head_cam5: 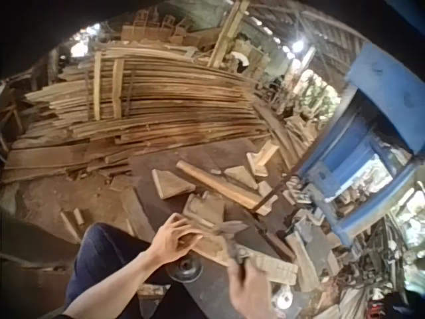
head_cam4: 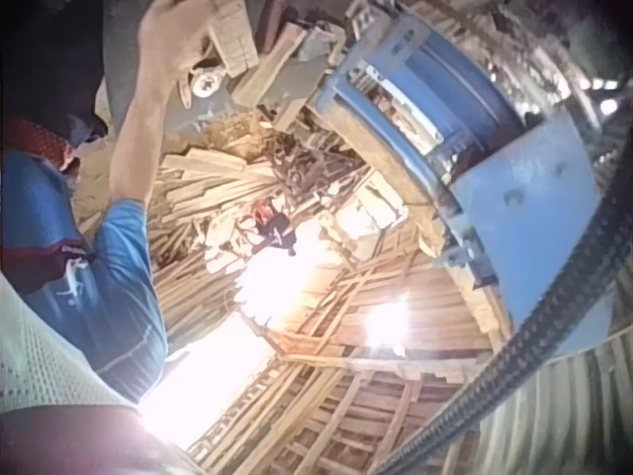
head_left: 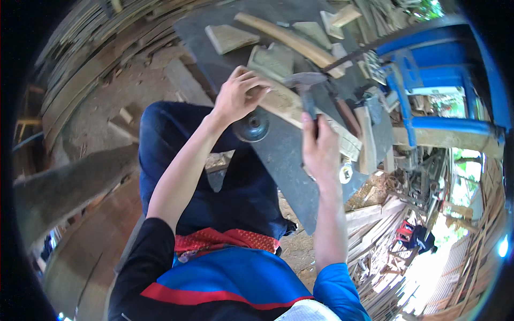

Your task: Using a hammer and metal brackets to assemble wood pieces in a workshop environment.

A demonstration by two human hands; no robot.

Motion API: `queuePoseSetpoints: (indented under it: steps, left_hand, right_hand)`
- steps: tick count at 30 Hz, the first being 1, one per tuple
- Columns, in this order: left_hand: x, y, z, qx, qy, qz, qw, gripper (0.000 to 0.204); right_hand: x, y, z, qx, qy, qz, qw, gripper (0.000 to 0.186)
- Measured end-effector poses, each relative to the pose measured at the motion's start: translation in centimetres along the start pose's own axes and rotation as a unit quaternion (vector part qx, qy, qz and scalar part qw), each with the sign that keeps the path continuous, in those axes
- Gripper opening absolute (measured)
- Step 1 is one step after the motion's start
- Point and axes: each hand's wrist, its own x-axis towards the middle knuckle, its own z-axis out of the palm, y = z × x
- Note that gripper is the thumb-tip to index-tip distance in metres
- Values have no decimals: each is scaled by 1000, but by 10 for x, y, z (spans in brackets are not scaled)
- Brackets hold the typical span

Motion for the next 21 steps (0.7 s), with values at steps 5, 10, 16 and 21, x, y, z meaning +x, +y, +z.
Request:
queuePoseSetpoints:
  steps: [5,10,16,21]
  left_hand:
    - [-12,-6,-5,38,-7,-11,999,13]
    - [-10,-1,-8,51,-17,-5,999,11]
    - [-8,-7,5,59,-22,5,998,10]
    - [-11,-10,5,44,-13,-9,999,8]
  right_hand:
    - [-5,1,26,-3,-37,23,999,56]
    - [-7,10,39,57,-35,-30,997,48]
    - [-6,21,44,86,5,-33,996,45]
    - [0,19,42,80,24,-86,993,46]
